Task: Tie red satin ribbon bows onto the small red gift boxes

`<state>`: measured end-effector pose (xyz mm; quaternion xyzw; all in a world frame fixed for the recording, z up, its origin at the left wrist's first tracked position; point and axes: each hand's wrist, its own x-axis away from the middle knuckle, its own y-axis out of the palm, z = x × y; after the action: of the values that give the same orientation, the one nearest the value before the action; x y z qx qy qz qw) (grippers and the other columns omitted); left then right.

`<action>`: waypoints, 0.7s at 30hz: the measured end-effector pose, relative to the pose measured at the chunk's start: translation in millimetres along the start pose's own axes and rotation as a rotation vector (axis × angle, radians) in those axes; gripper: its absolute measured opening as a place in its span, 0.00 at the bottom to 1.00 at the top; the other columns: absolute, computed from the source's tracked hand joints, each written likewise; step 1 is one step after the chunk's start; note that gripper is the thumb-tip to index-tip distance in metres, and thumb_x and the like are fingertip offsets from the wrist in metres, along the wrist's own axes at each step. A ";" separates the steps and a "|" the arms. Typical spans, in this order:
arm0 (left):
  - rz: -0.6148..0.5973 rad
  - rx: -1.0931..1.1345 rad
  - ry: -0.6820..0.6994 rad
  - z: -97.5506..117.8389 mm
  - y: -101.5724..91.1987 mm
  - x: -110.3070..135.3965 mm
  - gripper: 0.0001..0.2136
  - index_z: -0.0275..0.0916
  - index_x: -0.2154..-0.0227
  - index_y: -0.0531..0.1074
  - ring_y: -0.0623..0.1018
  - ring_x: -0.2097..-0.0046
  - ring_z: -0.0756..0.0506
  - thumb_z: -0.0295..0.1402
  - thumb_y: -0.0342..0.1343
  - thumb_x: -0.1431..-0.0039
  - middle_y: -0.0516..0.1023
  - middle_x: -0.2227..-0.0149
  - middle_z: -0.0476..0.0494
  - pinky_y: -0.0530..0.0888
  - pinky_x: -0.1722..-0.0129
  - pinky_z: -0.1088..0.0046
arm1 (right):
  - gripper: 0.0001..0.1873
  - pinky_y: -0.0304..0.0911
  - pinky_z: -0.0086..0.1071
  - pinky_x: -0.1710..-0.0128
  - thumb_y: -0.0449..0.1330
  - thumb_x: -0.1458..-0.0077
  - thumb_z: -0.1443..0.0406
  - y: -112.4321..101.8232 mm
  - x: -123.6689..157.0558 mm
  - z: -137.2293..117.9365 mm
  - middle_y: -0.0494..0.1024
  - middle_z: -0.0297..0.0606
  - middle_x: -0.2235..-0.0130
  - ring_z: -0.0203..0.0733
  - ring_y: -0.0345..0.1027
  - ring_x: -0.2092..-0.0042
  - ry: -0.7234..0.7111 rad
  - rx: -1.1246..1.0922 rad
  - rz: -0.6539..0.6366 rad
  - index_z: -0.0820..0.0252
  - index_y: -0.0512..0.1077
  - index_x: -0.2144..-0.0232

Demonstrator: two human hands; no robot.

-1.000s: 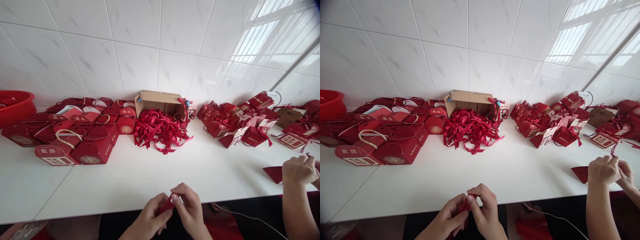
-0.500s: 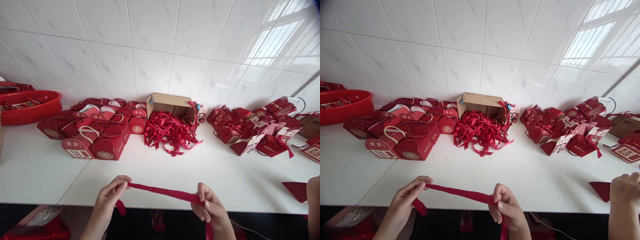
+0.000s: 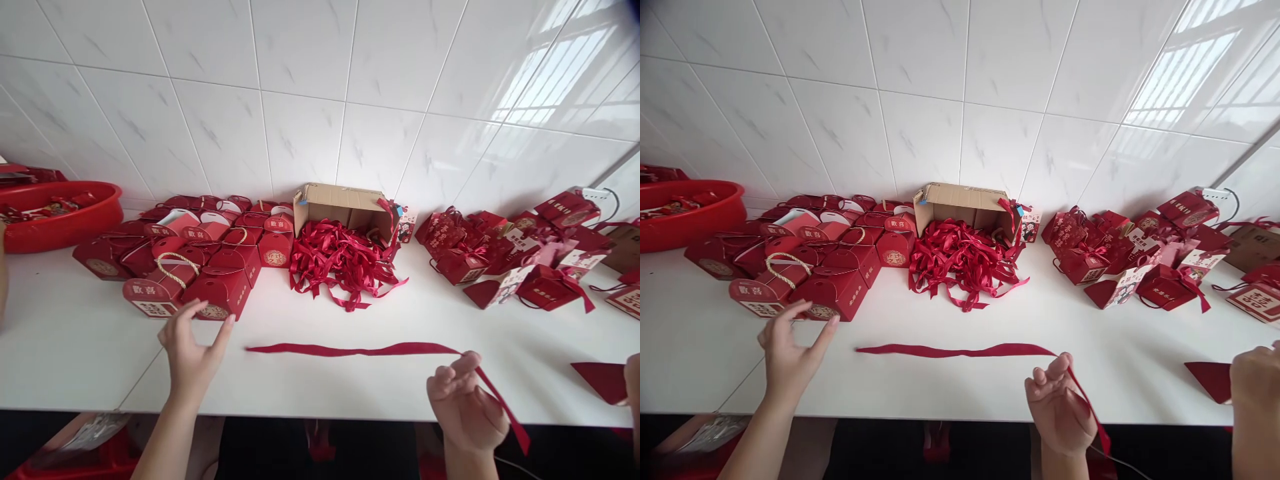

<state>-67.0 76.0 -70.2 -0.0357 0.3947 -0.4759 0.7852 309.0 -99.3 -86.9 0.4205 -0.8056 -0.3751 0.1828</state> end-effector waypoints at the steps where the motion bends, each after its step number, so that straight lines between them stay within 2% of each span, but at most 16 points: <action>1: 0.043 -0.088 0.075 -3.0 5.7 -10.9 0.29 0.40 0.47 0.63 0.66 0.40 0.32 0.46 0.62 0.50 0.68 0.43 0.34 0.53 0.37 0.49 | 0.20 0.63 0.33 0.76 0.73 0.65 0.58 -0.5 -2.2 -4.7 0.77 0.25 0.75 0.38 0.69 0.75 -0.026 -0.014 0.037 0.45 0.73 0.66; 3: 0.034 -0.186 0.177 -10.5 16.2 -29.2 0.35 0.37 0.43 0.60 0.67 0.42 0.30 0.47 0.62 0.51 0.71 0.45 0.31 0.57 0.40 0.47 | 0.14 0.64 0.32 0.75 0.71 0.58 0.56 -1.3 -7.9 -15.6 0.72 0.24 0.79 0.33 0.65 0.78 -0.077 -0.068 0.106 0.49 0.73 0.69; 6: -0.063 -0.288 0.239 -20.6 27.2 -41.3 0.28 0.36 0.49 0.66 0.66 0.44 0.28 0.47 0.60 0.49 0.74 0.50 0.30 0.63 0.45 0.46 | 0.10 0.61 0.29 0.76 0.67 0.50 0.58 -5.4 -19.4 -31.8 0.65 0.24 0.80 0.31 0.60 0.79 -0.164 -0.039 0.163 0.54 0.71 0.75; 9: -0.099 -0.311 0.279 -22.7 29.0 -36.3 0.17 0.37 0.55 0.69 0.69 0.47 0.30 0.42 0.56 0.43 0.75 0.52 0.31 0.63 0.45 0.46 | 0.12 0.64 0.31 0.69 0.70 0.53 0.57 -14.6 -30.5 -42.6 0.69 0.30 0.74 0.35 0.66 0.69 -0.316 0.190 0.233 0.57 0.72 0.77; 12: -0.161 -0.257 0.291 -14.0 21.5 -22.6 0.16 0.39 0.55 0.69 0.72 0.50 0.34 0.41 0.56 0.44 0.76 0.55 0.36 0.68 0.47 0.51 | 0.15 0.63 0.33 0.64 0.72 0.57 0.56 -21.6 -36.0 -45.9 0.68 0.31 0.74 0.38 0.67 0.64 -0.369 0.378 0.242 0.59 0.73 0.78; 14: -0.285 -0.178 0.285 -2.3 13.6 -11.2 0.18 0.41 0.52 0.68 0.72 0.48 0.35 0.40 0.57 0.44 0.74 0.53 0.38 0.72 0.49 0.55 | 0.17 0.60 0.33 0.67 0.71 0.55 0.56 -19.1 -35.9 -44.0 0.66 0.30 0.76 0.36 0.64 0.69 -0.286 0.427 0.168 0.60 0.71 0.80; 16: -0.485 -0.069 0.307 12.8 5.8 0.8 0.17 0.44 0.50 0.67 0.70 0.44 0.37 0.38 0.56 0.42 0.71 0.49 0.39 0.72 0.48 0.57 | 0.18 0.56 0.33 0.71 0.68 0.50 0.56 -8.6 -33.5 -38.6 0.63 0.29 0.80 0.35 0.58 0.74 -0.150 0.442 0.035 0.59 0.68 0.82; 19: -0.787 0.063 0.384 37.0 -2.6 17.1 0.16 0.48 0.48 0.64 0.65 0.38 0.40 0.31 0.52 0.39 0.67 0.43 0.42 0.69 0.41 0.59 | 0.23 0.50 0.33 0.74 0.61 0.42 0.57 19.0 -28.4 -24.7 0.57 0.28 0.85 0.35 0.52 0.78 0.060 0.454 -0.185 0.58 0.63 0.84; 21: -0.890 0.133 0.407 50.7 -4.9 24.9 0.18 0.49 0.47 0.63 0.62 0.36 0.40 0.29 0.51 0.39 0.65 0.41 0.42 0.67 0.39 0.60 | 0.25 0.47 0.33 0.75 0.58 0.41 0.56 39.7 -25.1 -12.6 0.55 0.28 0.86 0.34 0.50 0.79 0.170 0.482 -0.309 0.58 0.60 0.86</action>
<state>-31.5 37.8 -47.9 -0.0568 0.4553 -0.7867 0.4131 309.8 -70.1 -48.1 0.5992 -0.7798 -0.1599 0.0853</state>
